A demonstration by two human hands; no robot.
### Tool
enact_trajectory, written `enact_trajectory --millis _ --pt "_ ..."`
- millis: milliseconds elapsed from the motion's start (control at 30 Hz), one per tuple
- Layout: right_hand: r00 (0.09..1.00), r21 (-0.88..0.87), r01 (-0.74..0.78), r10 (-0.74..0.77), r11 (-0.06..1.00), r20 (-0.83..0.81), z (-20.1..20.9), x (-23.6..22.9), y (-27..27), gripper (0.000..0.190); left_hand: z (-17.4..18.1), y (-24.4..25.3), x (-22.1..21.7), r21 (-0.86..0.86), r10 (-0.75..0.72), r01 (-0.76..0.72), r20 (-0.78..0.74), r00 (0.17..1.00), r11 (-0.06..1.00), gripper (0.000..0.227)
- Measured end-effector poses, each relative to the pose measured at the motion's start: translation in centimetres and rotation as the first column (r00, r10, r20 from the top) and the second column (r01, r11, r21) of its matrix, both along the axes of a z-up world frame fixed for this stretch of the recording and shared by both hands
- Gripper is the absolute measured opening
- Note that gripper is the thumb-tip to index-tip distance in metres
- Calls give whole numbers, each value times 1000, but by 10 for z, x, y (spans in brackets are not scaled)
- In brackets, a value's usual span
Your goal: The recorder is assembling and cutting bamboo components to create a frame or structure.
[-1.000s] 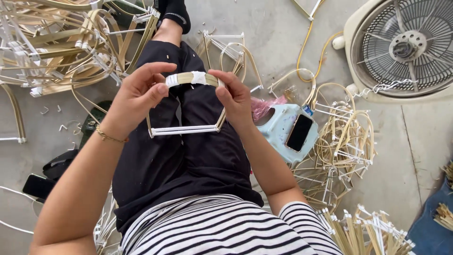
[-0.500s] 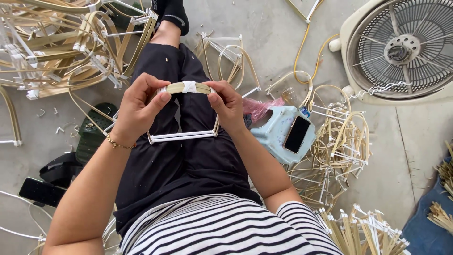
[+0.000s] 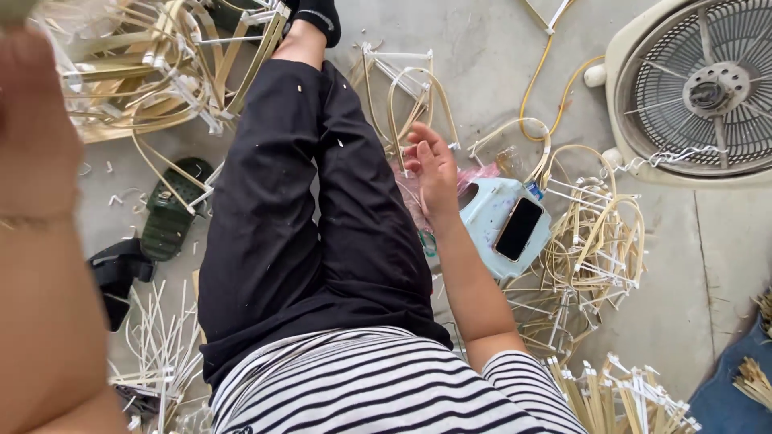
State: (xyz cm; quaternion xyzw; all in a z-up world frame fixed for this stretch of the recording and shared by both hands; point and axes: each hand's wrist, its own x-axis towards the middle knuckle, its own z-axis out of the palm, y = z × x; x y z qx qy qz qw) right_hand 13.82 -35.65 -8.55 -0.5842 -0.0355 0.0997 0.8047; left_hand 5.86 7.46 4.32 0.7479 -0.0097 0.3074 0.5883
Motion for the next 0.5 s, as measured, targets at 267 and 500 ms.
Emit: enact_trajectory --millis 267,500 --pt "953 -349 5 -111 937 -282 -107 2 -33 31 -46 -24 29 908 136 165 -232 963 385 54" --pt "998 -828 -54 -1 559 -66 -220 55 -42 32 -127 -116 -13 802 225 251 -426 876 542 63"
